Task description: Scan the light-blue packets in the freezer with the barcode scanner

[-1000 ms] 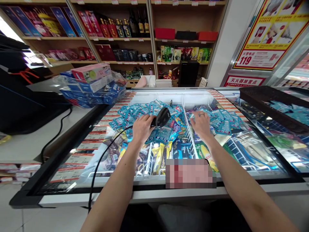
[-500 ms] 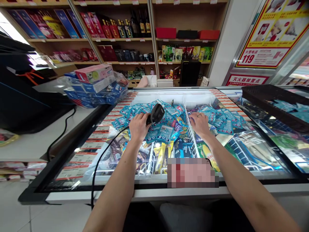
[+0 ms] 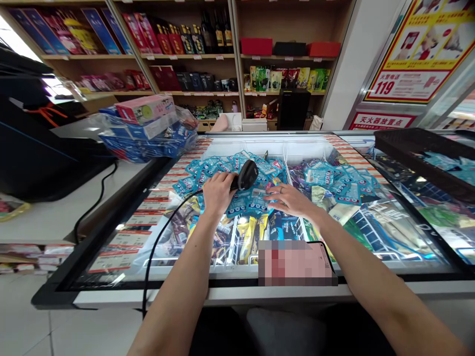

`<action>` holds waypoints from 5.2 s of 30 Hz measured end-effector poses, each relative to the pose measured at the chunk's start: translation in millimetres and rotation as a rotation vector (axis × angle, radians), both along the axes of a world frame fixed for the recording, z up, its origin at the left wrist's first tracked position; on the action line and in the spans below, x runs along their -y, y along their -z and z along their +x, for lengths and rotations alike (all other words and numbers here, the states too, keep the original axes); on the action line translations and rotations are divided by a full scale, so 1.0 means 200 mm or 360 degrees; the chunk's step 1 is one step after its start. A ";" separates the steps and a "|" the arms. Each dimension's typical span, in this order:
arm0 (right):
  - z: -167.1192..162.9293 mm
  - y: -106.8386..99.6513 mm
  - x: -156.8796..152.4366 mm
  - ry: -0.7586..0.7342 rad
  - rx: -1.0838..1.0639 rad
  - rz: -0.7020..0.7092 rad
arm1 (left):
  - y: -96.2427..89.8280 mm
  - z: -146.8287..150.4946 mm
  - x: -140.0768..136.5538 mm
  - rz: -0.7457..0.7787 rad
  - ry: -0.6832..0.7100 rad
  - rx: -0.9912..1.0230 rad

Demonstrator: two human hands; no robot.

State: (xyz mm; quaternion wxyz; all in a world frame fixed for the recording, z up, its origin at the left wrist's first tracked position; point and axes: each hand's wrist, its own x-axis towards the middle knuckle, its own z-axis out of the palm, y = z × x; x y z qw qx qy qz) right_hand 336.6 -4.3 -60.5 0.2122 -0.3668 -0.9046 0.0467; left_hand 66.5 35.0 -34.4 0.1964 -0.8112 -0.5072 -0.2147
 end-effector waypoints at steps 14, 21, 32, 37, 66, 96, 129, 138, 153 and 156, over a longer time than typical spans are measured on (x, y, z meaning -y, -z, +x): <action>0.05 0.03 -0.02 0.0766 0.0007 0.0128 | 0.00 0.01 0.00 -0.0009 0.0045 0.0000; 0.12 0.08 -0.08 0.1133 0.0040 0.0076 | 0.01 0.01 0.00 -0.0017 0.0076 0.0006; 0.13 0.08 -0.07 0.0767 -0.0614 -0.0216 | 0.00 0.03 0.00 -0.0063 0.0151 -0.0071; 0.16 0.15 -0.14 0.0755 -0.1019 -0.0268 | 0.00 0.04 0.01 -0.0092 0.0252 -0.0099; 0.19 0.15 -0.17 0.0624 -0.1138 -0.0123 | 0.00 0.10 0.03 -0.0122 0.0341 -0.0100; 0.26 0.03 -0.05 0.1582 -0.0215 0.0399 | -0.01 0.08 0.03 -0.0083 0.0249 -0.0060; 0.08 0.10 -0.10 0.0757 -0.0008 0.0171 | -0.01 -0.07 -0.02 0.0030 -0.0098 0.0111; 0.03 0.10 -0.11 0.0981 0.0074 0.0199 | -0.01 -0.10 -0.02 0.0044 -0.0077 0.0189; 0.06 0.08 -0.13 0.0844 0.0046 0.0229 | -0.02 -0.12 -0.02 -0.0002 -0.0030 0.0143; 0.01 0.06 -0.18 0.0660 0.0108 0.0120 | -0.02 -0.12 -0.02 -0.0023 -0.0036 0.0087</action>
